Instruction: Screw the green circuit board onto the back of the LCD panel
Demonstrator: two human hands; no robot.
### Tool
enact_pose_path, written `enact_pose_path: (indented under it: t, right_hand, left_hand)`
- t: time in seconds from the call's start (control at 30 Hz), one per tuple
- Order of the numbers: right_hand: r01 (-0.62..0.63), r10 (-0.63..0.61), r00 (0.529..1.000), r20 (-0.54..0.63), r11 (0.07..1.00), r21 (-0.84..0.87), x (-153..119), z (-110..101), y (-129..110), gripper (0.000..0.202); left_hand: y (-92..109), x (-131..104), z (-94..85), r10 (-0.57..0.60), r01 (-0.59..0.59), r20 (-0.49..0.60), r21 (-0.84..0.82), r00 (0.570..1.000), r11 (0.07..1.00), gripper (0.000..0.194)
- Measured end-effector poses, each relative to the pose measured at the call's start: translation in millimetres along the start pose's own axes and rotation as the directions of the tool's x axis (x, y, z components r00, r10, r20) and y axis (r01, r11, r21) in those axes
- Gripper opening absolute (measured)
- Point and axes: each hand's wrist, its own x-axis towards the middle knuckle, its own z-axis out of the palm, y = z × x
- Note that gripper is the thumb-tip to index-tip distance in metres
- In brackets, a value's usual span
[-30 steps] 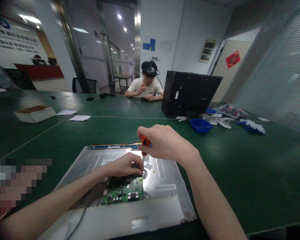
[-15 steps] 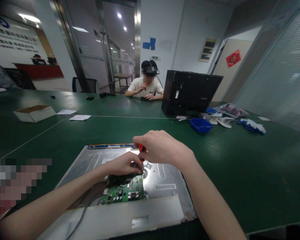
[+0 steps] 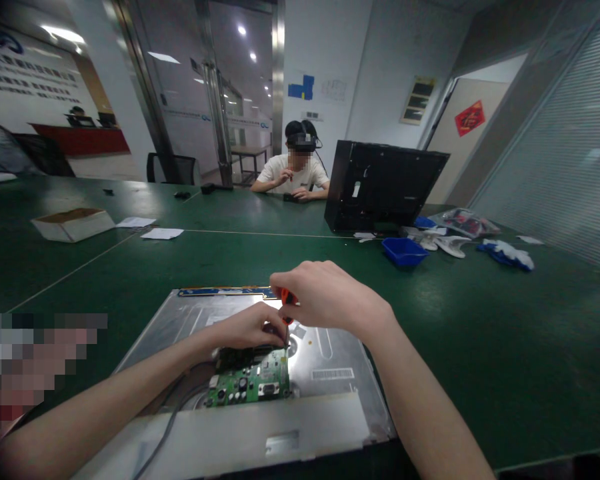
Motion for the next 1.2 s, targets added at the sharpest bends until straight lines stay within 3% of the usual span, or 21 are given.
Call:
enact_pose_path:
  t: [0.4,0.73,0.93,1.07,1.2]
  right_hand:
    - [-0.022,0.020,0.999,-0.026,0.994,-0.103,2.5,4.6,-5.2,0.012]
    - [0.021,-0.021,1.000,0.017,1.000,-0.023,-2.1,2.8,-5.4,0.012]
    - [-0.036,0.034,0.999,-0.013,0.993,-0.109,1.5,5.6,-6.8,0.007]
    - [-0.080,0.075,0.997,-0.037,0.983,-0.167,1.9,7.3,-6.8,0.014]
    - [-0.012,0.011,1.000,-0.012,0.996,-0.084,-1.1,6.0,-7.5,0.012]
  left_hand:
    - [-5.4,-0.2,0.3,0.008,-0.008,0.008,0.004,1.000,1.000,0.010]
    - [-7.8,0.5,0.3,0.025,-0.025,0.014,-0.003,1.000,1.000,0.012]
    - [-4.5,0.4,0.0,0.019,-0.019,0.006,0.016,1.000,1.000,0.011]
    - [-4.5,0.2,0.6,0.020,-0.020,0.007,-0.002,1.000,1.000,0.011]
    - [-9.5,0.0,1.7,0.029,-0.029,0.003,-0.020,1.000,0.999,0.014]
